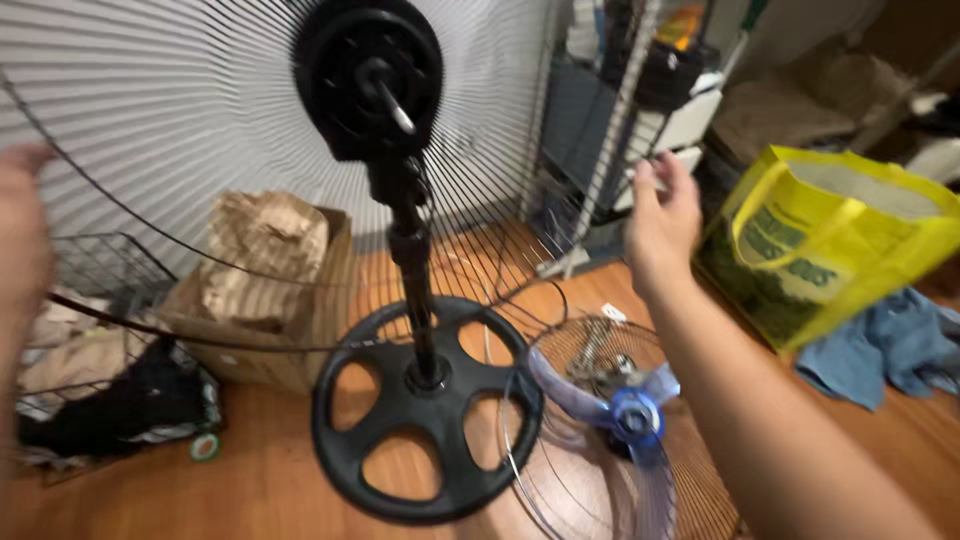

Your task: The person reassembles a standing electric fan by attaching the rear grille, inserting and securing the fan blades, and then attaching the front grille. The person uses their hands to align and tighten the components.

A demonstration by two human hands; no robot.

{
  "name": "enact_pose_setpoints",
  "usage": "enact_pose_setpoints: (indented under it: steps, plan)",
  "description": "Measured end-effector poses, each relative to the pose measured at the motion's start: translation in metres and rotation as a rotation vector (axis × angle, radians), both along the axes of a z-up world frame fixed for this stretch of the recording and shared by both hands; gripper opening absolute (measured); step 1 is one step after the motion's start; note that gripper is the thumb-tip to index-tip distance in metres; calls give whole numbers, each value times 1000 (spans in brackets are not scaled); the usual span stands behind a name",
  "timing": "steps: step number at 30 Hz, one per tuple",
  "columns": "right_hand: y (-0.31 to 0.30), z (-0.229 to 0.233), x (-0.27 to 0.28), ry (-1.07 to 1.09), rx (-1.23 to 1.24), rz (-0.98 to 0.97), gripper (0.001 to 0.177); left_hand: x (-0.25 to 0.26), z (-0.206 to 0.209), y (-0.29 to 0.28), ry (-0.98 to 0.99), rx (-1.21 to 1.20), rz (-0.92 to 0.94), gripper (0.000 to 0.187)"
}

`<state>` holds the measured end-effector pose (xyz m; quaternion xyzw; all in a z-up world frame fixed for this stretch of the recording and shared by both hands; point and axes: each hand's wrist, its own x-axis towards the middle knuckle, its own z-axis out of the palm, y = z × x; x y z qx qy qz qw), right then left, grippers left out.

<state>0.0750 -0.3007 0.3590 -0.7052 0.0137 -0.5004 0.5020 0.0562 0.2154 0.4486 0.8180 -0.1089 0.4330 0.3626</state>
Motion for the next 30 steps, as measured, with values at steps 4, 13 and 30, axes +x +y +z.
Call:
enact_pose_setpoints:
  steps: [4, 13, 30]
  plan:
    - [59, 8, -40, -54, -58, 123, 28, -2, 18, -4, -101, -19, 42, 63]
    - [183, 88, -41, -149, -527, 252, 53, -17, 19, -21, -308, 16, 228, 62]
    - [200, 103, 0, -261, -611, 110, 21, -17, 5, -19, -411, 133, 280, 75]
